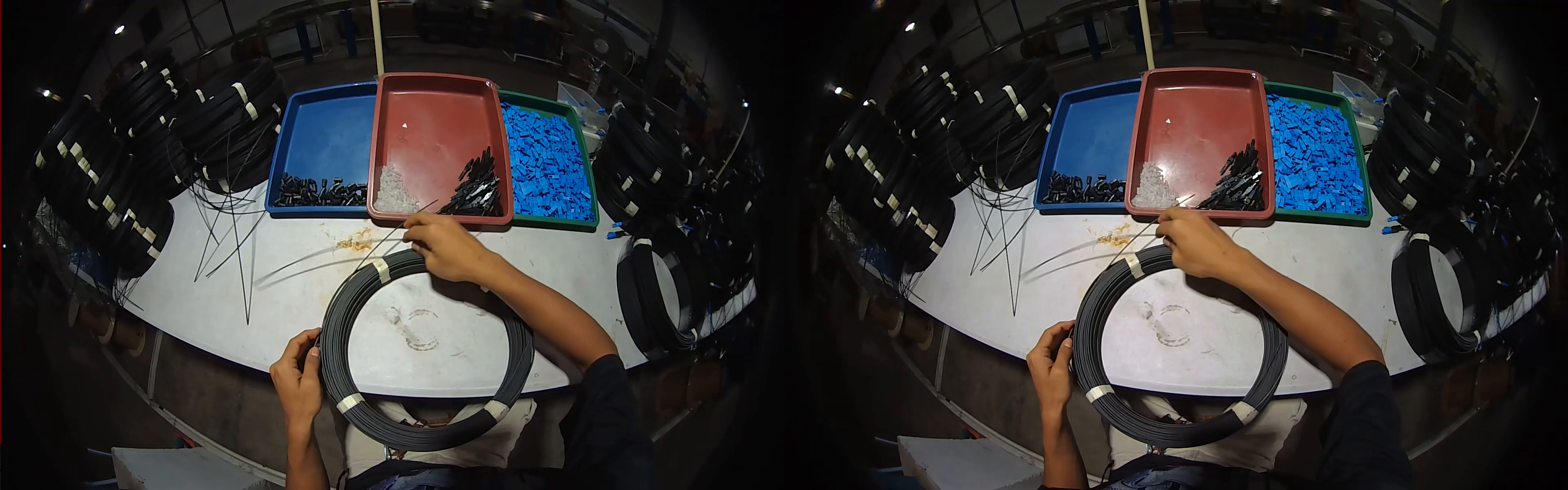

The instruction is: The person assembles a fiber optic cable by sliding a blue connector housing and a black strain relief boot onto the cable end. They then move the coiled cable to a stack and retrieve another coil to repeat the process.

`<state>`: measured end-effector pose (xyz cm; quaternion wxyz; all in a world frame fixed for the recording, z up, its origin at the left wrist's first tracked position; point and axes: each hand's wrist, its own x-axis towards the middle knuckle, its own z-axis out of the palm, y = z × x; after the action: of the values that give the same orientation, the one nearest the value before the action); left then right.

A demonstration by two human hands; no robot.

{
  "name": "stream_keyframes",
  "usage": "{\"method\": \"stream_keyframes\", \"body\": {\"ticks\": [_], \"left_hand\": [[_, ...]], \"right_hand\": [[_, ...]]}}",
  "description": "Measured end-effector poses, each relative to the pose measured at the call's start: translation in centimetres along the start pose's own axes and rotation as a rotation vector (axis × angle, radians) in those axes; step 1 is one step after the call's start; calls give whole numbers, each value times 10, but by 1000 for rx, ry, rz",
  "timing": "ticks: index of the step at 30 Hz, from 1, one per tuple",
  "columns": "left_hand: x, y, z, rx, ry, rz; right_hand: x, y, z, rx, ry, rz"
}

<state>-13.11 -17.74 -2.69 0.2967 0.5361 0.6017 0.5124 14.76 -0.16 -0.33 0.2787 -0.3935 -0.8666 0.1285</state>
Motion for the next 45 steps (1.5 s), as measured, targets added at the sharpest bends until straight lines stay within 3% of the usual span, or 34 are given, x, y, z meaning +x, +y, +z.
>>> {"method": "stream_keyframes", "body": {"ticks": [4, 7, 9, 11, 12, 15, 18, 21, 24, 31, 39, 41, 43, 45], "left_hand": [[-1, 0, 1, 11, 16, -6], [0, -1, 1, 25, 16, 1], [0, 1, 0, 20, 1, 3], [1, 2, -1, 6, -16, -20], [1, 3, -2, -8, -35, -42], [-1, 6, -2, 3, -25, -38], [-4, 9, -5, 67, -60, -41], [-23, 12, 3, 67, 2, 129], [-51, 44, 1, 286, -171, -17], [-52, 27, 16, 273, -191, 129], [6, 35, 4, 188, -456, 165], [30, 27, 5, 143, -669, 234], [53, 27, 12, 136, -711, 280], [75, 32, 20, 118, -886, 276]], "right_hand": [[14, -19, 8, -230, -30, 26], [26, -41, 10, -234, -63, 90], [29, -40, 20, -105, -63, 64], [30, -41, 28, 79, 21, -203], [34, -41, 27, 70, -118, -158], [35, -44, 18, 62, -172, -81], [34, -35, 20, 158, -207, -164], [32, -35, 16, 155, -230, -104], [31, -27, 18, 180, -209, -123], [24, -21, 17, 103, -189, -105], [-23, -10, -6, 86, -85, 248], [-39, -3, -15, 174, -45, 401], [-56, 3, -24, 175, -13, 407], [-71, -4, -40, 183, -48, 596]]}}
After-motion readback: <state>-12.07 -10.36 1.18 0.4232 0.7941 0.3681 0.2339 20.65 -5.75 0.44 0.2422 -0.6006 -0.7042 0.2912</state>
